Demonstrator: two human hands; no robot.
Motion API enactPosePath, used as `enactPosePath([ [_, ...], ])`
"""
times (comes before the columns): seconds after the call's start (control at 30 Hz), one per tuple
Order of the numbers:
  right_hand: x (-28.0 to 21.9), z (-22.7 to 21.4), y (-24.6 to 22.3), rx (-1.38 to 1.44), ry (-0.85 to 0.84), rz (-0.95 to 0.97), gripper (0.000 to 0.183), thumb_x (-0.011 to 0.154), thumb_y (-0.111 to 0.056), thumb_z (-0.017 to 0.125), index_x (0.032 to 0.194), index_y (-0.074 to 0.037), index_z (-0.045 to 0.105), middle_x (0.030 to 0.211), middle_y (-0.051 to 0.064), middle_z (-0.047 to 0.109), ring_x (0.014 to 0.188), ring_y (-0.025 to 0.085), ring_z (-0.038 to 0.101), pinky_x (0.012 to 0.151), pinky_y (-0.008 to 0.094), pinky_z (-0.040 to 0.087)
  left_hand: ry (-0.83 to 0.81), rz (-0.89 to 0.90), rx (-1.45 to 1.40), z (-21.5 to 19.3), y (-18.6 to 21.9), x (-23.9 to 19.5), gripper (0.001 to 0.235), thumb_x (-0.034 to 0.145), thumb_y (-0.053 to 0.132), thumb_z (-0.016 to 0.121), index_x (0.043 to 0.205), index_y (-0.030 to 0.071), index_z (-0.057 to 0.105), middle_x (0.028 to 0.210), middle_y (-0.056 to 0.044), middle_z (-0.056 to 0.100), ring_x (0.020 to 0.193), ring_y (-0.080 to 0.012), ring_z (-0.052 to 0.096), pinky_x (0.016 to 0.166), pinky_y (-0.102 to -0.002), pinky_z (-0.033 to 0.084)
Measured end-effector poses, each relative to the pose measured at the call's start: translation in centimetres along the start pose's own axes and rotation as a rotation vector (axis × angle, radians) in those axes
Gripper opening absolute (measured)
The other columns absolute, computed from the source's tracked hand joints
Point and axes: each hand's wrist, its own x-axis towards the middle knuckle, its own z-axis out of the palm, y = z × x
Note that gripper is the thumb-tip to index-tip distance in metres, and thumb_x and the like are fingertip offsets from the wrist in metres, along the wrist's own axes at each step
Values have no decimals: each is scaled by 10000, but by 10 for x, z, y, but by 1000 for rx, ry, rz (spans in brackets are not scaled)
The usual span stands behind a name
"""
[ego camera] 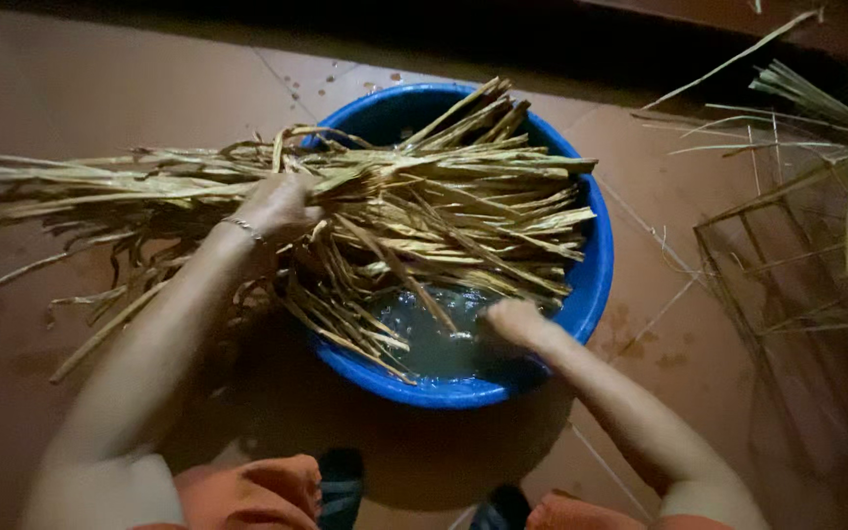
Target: The person submerges a large bundle of dried plant strips into a blue basin filled with water. They repeatedly press, squeeze, and agitate the material to ensure it is fully saturated, occasionally lifting and rearranging the strips within the basin.
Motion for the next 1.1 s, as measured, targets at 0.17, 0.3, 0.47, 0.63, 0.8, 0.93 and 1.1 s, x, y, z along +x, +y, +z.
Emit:
enactPosePath([
  [0.17,-24,-159,-79,-84,944,-220,323,880,-259,740,1102,-34,672,962,150,705,851,304,702,708,408,582,-133,-29,-147,-30,78,-34,623,929,285,639,1490,472,440,967,-114,733,884,-314,720,803,-466,602],
  [0.3,-8,-211,-108,291,869,-165,263,949,-270,802,1056,-80,655,937,81,707,806,208,707,693,350,590,16,186,-45,-26,92,-35,614,910,263,662,1484,433,525,1250,-153,664,1119,-351,630,952,-532,513],
  [0.47,-6,-221,-138,570,591,-93,335,895,-259,790,1151,-84,666,918,87,692,750,194,675,649,337,572,270,400,-269,-22,86,-14,360,1025,331,669,1385,330,676,1573,-177,391,1360,-379,420,1063,-637,349],
  [0.63,9,-257,-164,562,815,-341,438,927,-233,776,1280,-50,592,1165,130,652,890,182,696,745,309,627,337,593,-812,-36,108,-24,298,1097,290,603,1362,155,598,1370,-144,550,1237,-232,575,1082,-492,520],
  [0.8,9,-277,-188,813,451,-279,480,922,-172,762,1342,-48,564,1189,107,684,1034,194,686,879,321,584,170,482,-1183,-49,132,-39,551,1060,317,555,1569,166,408,1446,-168,494,888,-217,512,859,-541,550],
  [0.93,21,-267,-193,1027,383,-224,352,901,-155,785,1180,-4,634,1040,107,742,946,210,716,838,339,611,193,490,-987,-50,137,-47,611,1125,444,482,1674,194,383,1527,-256,423,1321,-287,436,1104,-561,442],
  [1.1,4,-293,-163,1124,337,-17,309,924,-313,670,1105,-63,697,916,54,752,724,157,684,630,309,594,-247,648,-1272,-42,129,-54,1060,862,608,703,1632,298,43,1668,-173,263,1468,-358,403,1073,-569,434],
])
